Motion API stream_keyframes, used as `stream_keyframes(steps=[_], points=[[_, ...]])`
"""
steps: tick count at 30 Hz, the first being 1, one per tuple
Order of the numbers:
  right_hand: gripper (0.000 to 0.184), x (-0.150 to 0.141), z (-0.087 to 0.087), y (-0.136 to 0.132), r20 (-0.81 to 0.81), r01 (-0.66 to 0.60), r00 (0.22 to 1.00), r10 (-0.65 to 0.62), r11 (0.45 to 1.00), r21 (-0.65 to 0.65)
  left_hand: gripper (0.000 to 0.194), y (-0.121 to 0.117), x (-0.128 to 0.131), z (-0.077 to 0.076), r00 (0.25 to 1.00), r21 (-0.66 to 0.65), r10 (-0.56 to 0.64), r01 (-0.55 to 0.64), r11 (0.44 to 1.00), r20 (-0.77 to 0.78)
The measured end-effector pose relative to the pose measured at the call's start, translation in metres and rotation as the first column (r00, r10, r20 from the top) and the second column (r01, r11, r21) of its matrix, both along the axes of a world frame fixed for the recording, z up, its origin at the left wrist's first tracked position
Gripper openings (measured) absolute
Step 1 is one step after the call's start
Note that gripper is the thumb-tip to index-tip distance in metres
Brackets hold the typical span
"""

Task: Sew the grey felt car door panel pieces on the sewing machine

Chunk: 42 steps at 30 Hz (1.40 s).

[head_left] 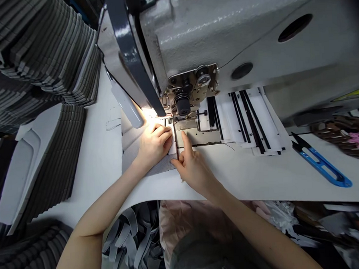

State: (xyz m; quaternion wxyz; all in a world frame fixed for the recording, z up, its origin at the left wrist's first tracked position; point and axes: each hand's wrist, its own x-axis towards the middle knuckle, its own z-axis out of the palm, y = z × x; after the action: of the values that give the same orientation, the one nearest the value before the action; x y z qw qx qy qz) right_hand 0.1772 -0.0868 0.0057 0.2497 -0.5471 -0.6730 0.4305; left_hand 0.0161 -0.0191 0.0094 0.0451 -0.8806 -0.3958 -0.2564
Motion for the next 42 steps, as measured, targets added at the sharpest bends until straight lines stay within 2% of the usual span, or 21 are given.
stream_keyframes(steps=[3,6,9,12,16,18,20,22,23,26,29,35,38,42], points=[[0.086,-0.001,0.003,0.009,-0.002,-0.003,1.0,0.003,1.0,-0.015,0.013,-0.003,-0.001,0.001,0.999,0.01,-0.046,0.046,0.999,0.005],[0.085,-0.002,0.007,0.017,0.077,-0.011,0.997,0.013,1.0,-0.024,0.011,-0.01,-0.004,0.0,0.996,-0.015,-0.069,0.07,0.997,0.054],[0.084,-0.003,0.011,0.024,0.161,-0.017,0.987,0.021,0.999,-0.03,0.01,-0.015,-0.006,-0.001,0.99,-0.05,-0.076,0.082,0.995,0.116],[0.081,-0.003,0.011,0.029,0.176,-0.012,0.984,0.017,1.0,-0.028,0.012,-0.016,-0.006,-0.001,0.986,-0.108,-0.069,0.086,0.99,0.149],[0.079,-0.003,0.011,0.036,0.204,0.003,0.979,-0.004,1.0,0.008,0.017,-0.013,-0.007,-0.001,0.992,-0.147,-0.053,0.07,0.987,0.118],[0.069,-0.003,0.013,0.039,0.241,0.008,0.97,-0.02,0.999,0.053,0.02,-0.012,-0.007,-0.002,0.995,-0.144,-0.048,0.06,0.988,0.082],[0.05,-0.002,0.014,0.04,0.31,-0.001,0.95,-0.036,0.993,0.121,0.022,-0.011,-0.007,-0.002,0.998,-0.128,-0.045,0.051,0.99,0.049],[0.024,0.001,0.015,0.039,0.414,-0.058,0.909,-0.037,0.975,0.215,0.025,-0.009,-0.007,-0.001,0.999,-0.113,-0.047,0.049,0.992,0.02],[0.018,0.002,0.015,0.038,0.471,-0.108,0.882,-0.03,0.959,0.263,0.026,-0.008,-0.008,-0.001,0.999,-0.105,-0.05,0.05,0.993,0.006],[0.028,0.008,0.013,0.035,0.593,-0.286,0.805,0.015,0.886,0.366,0.029,-0.004,-0.009,-0.001,0.998,-0.088,-0.06,0.057,0.995,-0.031],[0.033,0.013,0.011,0.036,0.645,-0.375,0.763,0.054,0.849,0.372,0.028,0.003,-0.01,-0.003,0.997,-0.087,-0.058,0.053,0.995,-0.055],[0.035,0.013,0.015,0.043,0.67,-0.354,0.738,0.078,0.89,0.287,0.027,0.011,-0.012,-0.002,0.996,0.006,-0.029,0.03,1.0,-0.081],[0.036,0.012,0.018,0.049,0.667,-0.341,0.74,0.086,0.903,0.263,0.024,0.008,-0.016,0.001,0.995,-0.02,-0.027,0.025,0.999,-0.097],[0.04,0.012,0.018,0.056,0.672,-0.317,0.737,0.076,0.917,0.244,0.022,0.004,-0.023,0.0,0.995,-0.029,-0.082,0.08,0.996,-0.053]])
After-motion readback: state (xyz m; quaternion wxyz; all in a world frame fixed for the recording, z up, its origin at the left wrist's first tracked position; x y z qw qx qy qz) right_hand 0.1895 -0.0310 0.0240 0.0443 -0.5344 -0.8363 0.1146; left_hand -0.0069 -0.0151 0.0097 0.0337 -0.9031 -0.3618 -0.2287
